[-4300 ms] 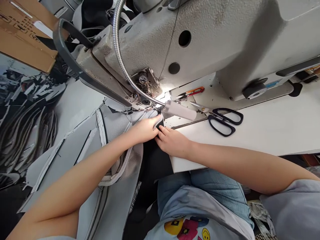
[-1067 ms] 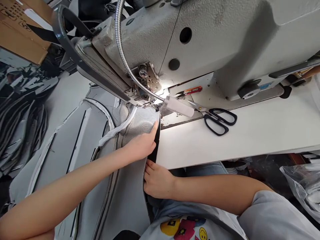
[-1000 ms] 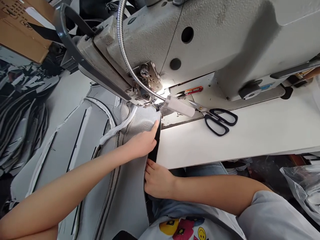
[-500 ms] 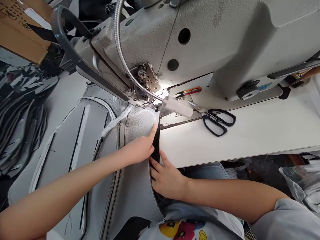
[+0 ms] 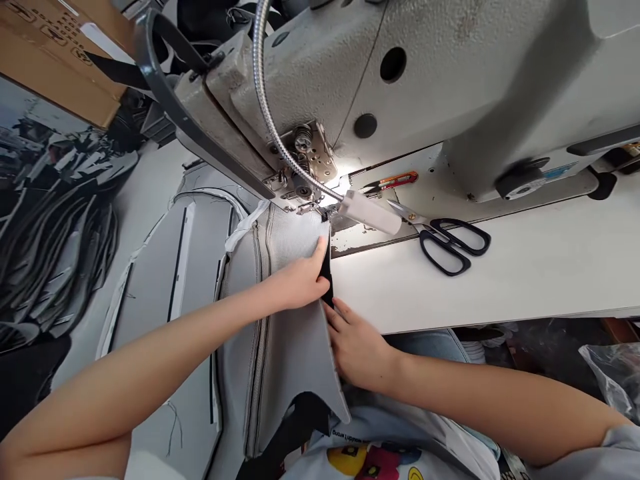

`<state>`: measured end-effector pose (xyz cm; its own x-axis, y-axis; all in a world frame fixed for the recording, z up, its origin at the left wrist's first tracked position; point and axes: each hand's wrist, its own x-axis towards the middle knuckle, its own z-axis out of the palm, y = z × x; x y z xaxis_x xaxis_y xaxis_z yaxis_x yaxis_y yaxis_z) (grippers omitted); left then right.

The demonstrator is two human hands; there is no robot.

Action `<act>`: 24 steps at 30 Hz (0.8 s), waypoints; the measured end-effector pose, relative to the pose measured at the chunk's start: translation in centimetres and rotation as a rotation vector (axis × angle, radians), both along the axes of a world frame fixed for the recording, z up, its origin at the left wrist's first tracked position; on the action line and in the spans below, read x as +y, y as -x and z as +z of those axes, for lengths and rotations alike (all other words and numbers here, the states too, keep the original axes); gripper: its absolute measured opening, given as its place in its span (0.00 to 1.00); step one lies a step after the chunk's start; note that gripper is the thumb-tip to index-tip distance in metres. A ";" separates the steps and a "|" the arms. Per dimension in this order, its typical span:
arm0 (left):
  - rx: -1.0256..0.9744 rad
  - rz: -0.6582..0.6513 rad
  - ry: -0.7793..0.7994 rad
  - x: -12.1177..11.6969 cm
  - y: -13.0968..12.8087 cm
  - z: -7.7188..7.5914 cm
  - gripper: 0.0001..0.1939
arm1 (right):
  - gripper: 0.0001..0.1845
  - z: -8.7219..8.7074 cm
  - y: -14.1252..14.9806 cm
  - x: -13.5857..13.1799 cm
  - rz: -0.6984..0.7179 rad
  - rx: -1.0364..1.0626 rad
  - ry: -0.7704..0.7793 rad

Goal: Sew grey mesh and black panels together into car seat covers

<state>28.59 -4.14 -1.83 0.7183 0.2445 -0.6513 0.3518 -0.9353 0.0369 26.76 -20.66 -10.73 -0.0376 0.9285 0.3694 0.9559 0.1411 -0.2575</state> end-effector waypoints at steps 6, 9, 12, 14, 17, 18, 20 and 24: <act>-0.033 0.048 0.111 0.4 0.1 0.0 0.42 | 0.15 0.9 -0.4 -0.1 -0.052 -0.085 -0.030; -0.059 0.068 0.114 0.8 -0.9 -0.1 0.42 | 0.15 0.8 -0.4 -0.1 -0.051 -0.103 -0.053; -0.096 0.093 0.121 0.9 -1.8 -0.4 0.42 | 0.14 0.3 -0.2 0.0 -0.052 -0.094 -0.064; -0.147 0.114 0.146 0.9 -2.3 -0.8 0.41 | 0.14 0.1 -0.1 -0.1 -0.058 -0.091 -0.036; -0.233 0.135 0.186 0.8 -2.7 -1.0 0.36 | 0.15 0.5 0.0 -0.5 -0.105 -0.106 0.037; -0.251 0.141 0.190 0.8 -2.6 -0.9 0.33 | 0.17 0.8 -0.1 -0.7 -0.121 -0.108 0.062; -0.274 0.147 0.204 0.4 -1.8 -0.4 0.30 | 0.17 1.2 -0.2 -1.0 -0.120 -0.090 0.120; -0.346 0.004 0.245 -2.6 3.9 -0.2 0.34 | 0.14 0.9 -0.4 -1.1 -0.053 -0.035 0.193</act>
<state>24.67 -6.70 -2.06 0.9041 0.1155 -0.4115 0.2832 -0.8829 0.3744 27.19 -21.72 -9.84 0.0037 0.9829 0.1839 0.9694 0.0415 -0.2418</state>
